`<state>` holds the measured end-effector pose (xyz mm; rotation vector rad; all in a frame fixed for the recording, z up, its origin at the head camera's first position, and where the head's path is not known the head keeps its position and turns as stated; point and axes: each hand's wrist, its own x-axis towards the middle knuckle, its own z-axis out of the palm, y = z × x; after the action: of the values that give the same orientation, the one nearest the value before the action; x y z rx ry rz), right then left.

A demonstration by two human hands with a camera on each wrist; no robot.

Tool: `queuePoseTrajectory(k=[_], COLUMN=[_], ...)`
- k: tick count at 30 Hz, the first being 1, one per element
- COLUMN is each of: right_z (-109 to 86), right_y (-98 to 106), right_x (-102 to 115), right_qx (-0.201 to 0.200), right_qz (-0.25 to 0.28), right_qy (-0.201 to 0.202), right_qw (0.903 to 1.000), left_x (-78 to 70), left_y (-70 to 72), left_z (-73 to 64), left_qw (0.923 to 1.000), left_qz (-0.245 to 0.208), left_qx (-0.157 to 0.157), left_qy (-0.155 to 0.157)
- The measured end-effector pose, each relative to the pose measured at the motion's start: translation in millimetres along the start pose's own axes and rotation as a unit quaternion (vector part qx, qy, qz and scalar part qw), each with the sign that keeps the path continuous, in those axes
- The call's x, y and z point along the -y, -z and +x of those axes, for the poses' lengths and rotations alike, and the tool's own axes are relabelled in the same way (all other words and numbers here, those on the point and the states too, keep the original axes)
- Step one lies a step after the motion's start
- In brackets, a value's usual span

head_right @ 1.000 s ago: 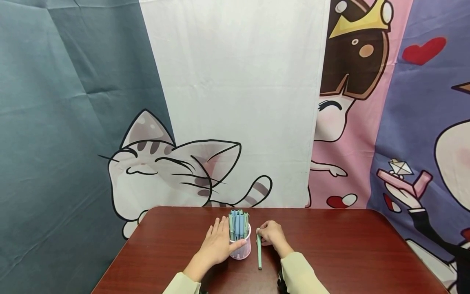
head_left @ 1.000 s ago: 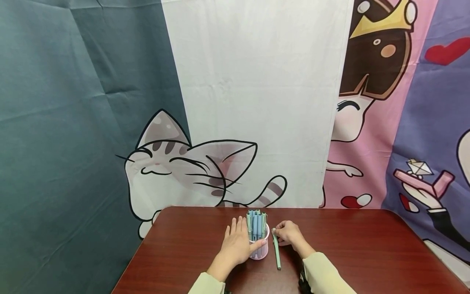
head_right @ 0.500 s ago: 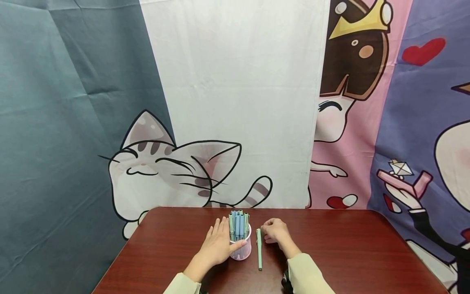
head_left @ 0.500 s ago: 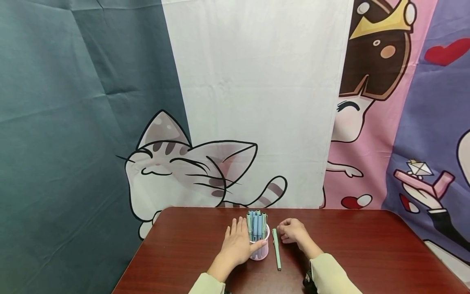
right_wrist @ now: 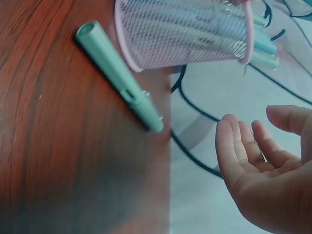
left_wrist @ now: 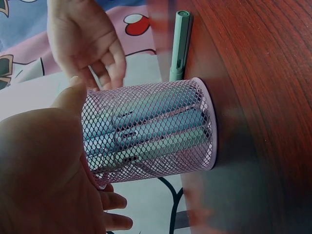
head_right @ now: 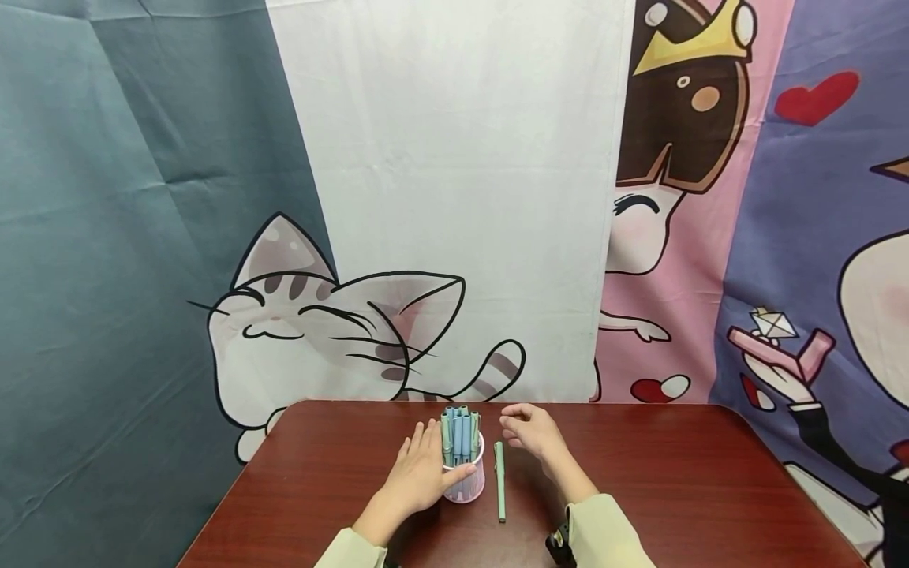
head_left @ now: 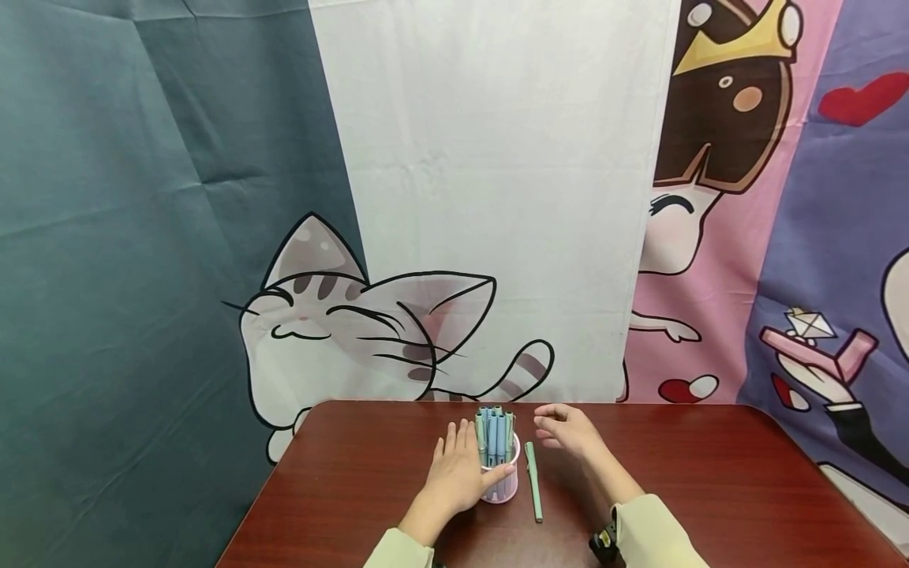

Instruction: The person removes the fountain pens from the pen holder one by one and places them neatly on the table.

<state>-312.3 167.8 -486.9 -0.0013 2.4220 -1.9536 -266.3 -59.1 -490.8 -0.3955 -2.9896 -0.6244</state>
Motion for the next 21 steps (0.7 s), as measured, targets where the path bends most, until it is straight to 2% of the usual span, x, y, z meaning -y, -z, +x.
queuePoseTrajectory(k=[9, 21], right_z=[-13.6, -24.9], right_y=[-4.8, -13.5], right_x=[19.0, 28.6], right_qx=[0.039, 0.057], right_qz=[0.002, -0.015], right_qy=[0.051, 0.096], right_qw=[0.9980, 0.9937], left_x=[0.4, 1.2], left_y=[0.1, 0.1], left_z=[0.5, -0.2], left_qw=[1.0000, 1.0000], left_qz=[0.000, 0.003], left_qx=[-0.001, -0.004], left_qy=[0.001, -0.004])
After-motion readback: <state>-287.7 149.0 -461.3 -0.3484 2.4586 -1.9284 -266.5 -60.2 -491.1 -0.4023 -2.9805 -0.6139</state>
